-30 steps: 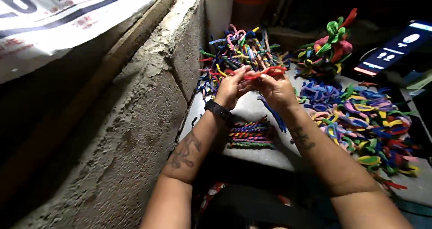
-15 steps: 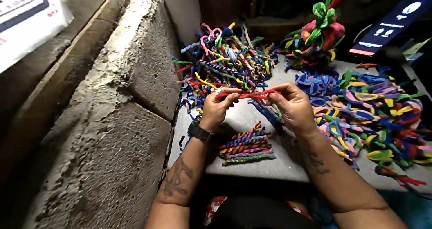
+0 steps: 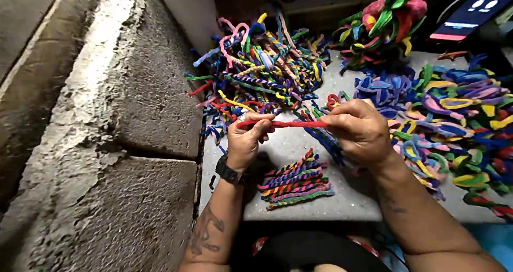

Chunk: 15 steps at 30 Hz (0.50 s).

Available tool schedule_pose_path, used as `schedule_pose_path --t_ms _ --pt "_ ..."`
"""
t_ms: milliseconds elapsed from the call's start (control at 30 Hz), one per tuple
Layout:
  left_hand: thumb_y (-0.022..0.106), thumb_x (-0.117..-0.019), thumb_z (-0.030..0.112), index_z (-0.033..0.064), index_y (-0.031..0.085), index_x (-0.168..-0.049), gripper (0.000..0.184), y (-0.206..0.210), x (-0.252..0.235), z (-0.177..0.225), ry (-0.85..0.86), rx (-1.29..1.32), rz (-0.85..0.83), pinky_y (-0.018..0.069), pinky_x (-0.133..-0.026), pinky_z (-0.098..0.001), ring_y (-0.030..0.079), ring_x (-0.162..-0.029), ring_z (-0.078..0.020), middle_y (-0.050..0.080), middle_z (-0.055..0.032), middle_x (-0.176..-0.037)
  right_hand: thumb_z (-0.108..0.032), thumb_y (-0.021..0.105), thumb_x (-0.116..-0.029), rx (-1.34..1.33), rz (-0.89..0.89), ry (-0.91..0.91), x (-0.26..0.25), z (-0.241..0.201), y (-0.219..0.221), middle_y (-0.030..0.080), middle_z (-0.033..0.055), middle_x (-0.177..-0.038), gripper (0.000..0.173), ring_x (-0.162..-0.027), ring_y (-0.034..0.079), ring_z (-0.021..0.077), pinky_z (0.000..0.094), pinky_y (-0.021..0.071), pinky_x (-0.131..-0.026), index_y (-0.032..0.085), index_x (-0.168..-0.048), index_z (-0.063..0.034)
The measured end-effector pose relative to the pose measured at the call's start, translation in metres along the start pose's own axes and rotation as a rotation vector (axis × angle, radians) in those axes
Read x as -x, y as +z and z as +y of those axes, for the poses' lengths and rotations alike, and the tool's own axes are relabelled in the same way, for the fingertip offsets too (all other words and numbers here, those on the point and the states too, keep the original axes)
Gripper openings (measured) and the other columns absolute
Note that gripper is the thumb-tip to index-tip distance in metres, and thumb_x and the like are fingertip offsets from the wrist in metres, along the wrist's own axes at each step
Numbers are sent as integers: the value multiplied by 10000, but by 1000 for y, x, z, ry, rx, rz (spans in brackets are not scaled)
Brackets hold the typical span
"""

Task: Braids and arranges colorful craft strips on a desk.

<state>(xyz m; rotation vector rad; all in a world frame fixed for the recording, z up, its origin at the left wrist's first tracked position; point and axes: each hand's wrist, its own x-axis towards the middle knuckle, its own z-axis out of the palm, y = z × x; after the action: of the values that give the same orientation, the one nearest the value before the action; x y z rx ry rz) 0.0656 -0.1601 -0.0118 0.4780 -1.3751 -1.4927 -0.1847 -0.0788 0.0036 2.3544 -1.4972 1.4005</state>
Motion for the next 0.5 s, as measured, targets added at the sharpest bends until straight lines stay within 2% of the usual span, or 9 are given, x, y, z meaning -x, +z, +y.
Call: schedule_pose_path --t_ms 100,167,233,333,400,433,500 --pt "691 -974 142 154 770 -1072 126 1 -1 -2 -20 39 17 550 -606 -143 658 -695 10 758 33 -993 -131 627 -980 4 34 -14 1 0 -1 683 110 -936 161 -907 619 221 406 452 -866 772 -955 -66" --pt "694 -971 144 161 773 -1066 125 3 -1 -2 -27 31 42 549 -611 -143 656 -696 11 760 39 -989 -146 656 -975 -130 19 59 1 -1 -3 677 85 -982 139 -952 618 150 316 474 -869 766 -962 -62" --pt "702 -963 127 177 785 -1058 135 5 -1 0 -37 -12 78 554 -626 -145 664 -706 13 767 53 -973 -193 682 -967 -294 -44 185 -1 -2 -10 657 25 -1068 161 -1021 626 53 200 538 -909 746 -1032 -61" --pt "723 -944 132 171 789 -1057 136 5 -2 0 -31 -10 103 556 -633 -143 667 -714 13 769 48 -975 -368 713 -947 -464 -123 307 -2 1 -15 639 7 -1218 440 -1067 640 54 238 570 -925 643 -1257 -64" --pt "738 -932 136 170 791 -1052 136 8 0 -2 -42 -20 116 563 -637 -148 673 -718 9 770 44 -972 -460 695 -946 -484 -120 335 0 1 -11 652 11 -1233 561 -1051 649 57 244 573 -909 595 -1323 -57" --pt "740 -931 144 175 794 -1045 131 9 0 -3 -52 -28 117 564 -637 -149 676 -719 8 771 45 -965 -466 682 -954 -490 -105 350 1 -1 -7 663 4 -1210 560 -1026 655 49 236 575 -890 584 -1327 -60" --pt "737 -931 143 182 800 -1040 131 13 2 -3 -78 -43 114 573 -648 -155 687 -727 0 774 43 -957 -362 691 -970 -498 -48 386 1 -3 -1 685 -7 -1141 449 -958 668 31 212 585 -847 605 -1288 -57"
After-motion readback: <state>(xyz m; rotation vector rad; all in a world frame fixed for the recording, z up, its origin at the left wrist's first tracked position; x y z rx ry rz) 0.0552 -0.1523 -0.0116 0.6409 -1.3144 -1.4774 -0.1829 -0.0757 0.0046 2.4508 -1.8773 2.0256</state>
